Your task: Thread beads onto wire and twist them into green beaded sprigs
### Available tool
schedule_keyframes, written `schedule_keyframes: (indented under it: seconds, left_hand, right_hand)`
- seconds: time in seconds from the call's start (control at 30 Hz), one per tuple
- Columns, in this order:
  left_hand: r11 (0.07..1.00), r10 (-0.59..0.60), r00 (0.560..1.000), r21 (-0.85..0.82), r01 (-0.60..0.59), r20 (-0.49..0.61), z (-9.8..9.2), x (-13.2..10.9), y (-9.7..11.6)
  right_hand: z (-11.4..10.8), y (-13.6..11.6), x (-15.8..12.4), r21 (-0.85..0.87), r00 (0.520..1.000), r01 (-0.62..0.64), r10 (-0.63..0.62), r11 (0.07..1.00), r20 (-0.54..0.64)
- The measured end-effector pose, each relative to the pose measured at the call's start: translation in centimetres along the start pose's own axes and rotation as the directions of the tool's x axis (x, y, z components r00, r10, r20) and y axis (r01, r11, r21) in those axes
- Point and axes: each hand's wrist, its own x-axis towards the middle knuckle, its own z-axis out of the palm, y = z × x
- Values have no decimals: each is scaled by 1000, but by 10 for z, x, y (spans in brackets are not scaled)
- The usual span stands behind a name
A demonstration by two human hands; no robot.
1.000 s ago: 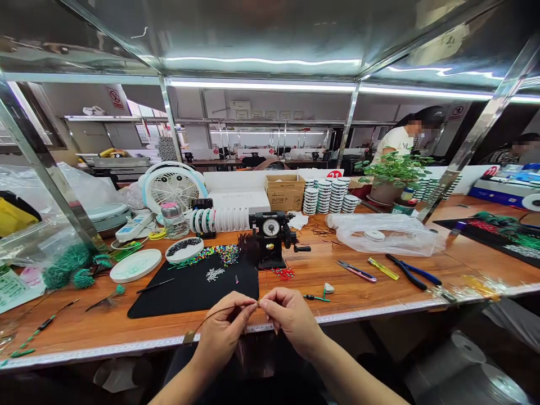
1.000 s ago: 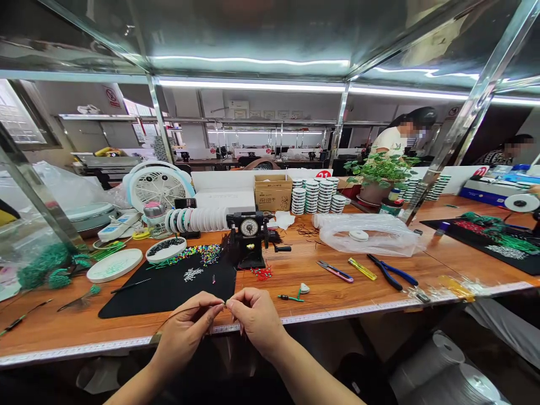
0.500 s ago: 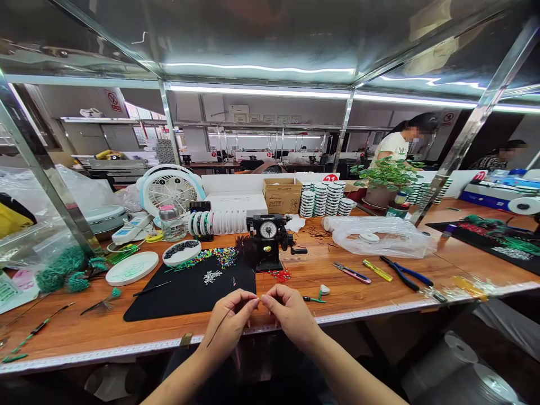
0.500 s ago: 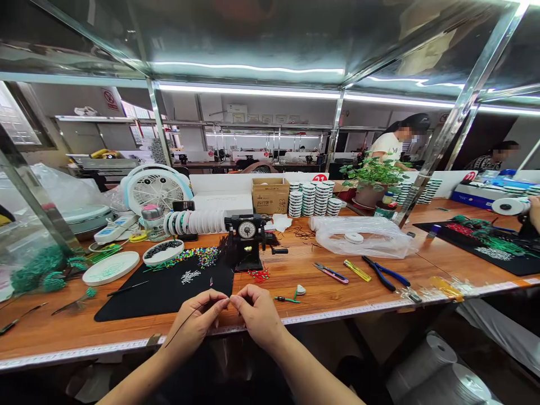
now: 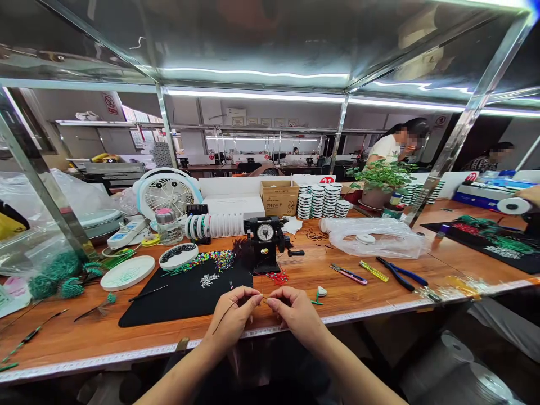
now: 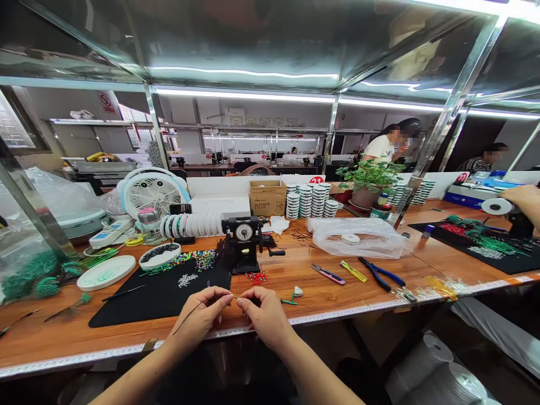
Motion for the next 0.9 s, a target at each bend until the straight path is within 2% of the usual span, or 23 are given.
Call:
schedule_keyframes:
  seconds: [0.13, 0.37, 0.47, 0.53, 0.67, 0.9]
  left_hand:
    - [1000, -9, 1000, -9, 9, 7, -2, 5, 0]
    - [998, -26, 998, -60, 29, 52, 11, 5, -2]
    - [994, -33, 998, -98, 38, 51, 11, 4, -3]
    - [991, -27, 1000, -134, 29, 13, 8, 5, -4]
    - [969, -25, 991, -245, -8, -129, -3, 8, -9]
    - [913, -64, 971, -407, -36, -230, -21, 4, -18]
  right_hand:
    - [-5, 2, -1, -63, 999, 32, -34, 997, -29]
    - [2, 4, 3, -3, 997, -41, 41, 999, -64]
    - [1, 4, 3, -44, 997, -13, 10, 999, -70]
    - [0, 5, 2, -121, 996, 44, -53, 992, -77]
    - [0, 7, -3, -237, 984, 101, -132, 966, -118]
    - [0, 12, -9, -330, 986, 107, -142, 938, -84]
